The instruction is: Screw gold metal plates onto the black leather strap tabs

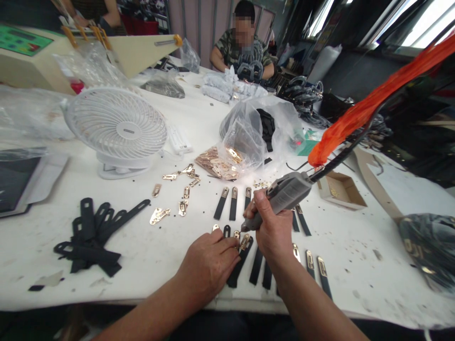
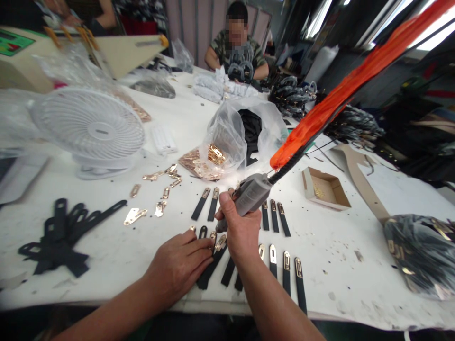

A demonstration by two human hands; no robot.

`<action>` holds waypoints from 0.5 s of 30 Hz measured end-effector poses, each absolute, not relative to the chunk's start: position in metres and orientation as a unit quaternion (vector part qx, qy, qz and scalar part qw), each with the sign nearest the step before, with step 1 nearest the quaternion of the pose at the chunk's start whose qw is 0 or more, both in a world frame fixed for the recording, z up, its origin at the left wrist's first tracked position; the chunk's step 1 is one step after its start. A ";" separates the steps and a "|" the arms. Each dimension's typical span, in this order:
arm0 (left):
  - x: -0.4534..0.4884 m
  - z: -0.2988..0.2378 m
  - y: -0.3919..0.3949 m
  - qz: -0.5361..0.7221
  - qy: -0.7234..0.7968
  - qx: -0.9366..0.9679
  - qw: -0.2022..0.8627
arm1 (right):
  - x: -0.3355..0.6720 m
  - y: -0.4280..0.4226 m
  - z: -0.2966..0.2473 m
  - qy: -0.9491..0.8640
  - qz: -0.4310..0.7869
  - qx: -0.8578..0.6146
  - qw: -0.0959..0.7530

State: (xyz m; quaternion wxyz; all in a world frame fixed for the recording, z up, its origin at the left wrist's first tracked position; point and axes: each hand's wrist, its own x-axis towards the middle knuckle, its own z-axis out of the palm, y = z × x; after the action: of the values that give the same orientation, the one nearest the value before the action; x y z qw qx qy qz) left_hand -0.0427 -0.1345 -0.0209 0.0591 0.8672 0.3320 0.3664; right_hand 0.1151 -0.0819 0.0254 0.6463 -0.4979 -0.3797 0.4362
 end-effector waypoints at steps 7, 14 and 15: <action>-0.042 -0.022 -0.135 0.362 0.335 0.868 0.065 | 0.114 -0.081 0.023 -0.385 0.432 -0.503 0.642; -0.042 -0.022 -0.135 0.364 0.334 0.867 0.067 | 0.111 -0.080 0.026 -0.387 0.426 -0.505 0.644; -0.041 -0.022 -0.134 0.363 0.334 0.867 0.066 | 0.111 -0.080 0.026 -0.387 0.426 -0.505 0.644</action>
State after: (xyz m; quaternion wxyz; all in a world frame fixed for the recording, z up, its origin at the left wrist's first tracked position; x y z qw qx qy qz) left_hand -0.0415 -0.1344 -0.0216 0.0661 0.8673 0.3338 0.3633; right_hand 0.1106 -0.0802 0.0261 0.6436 -0.5049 -0.3870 0.4255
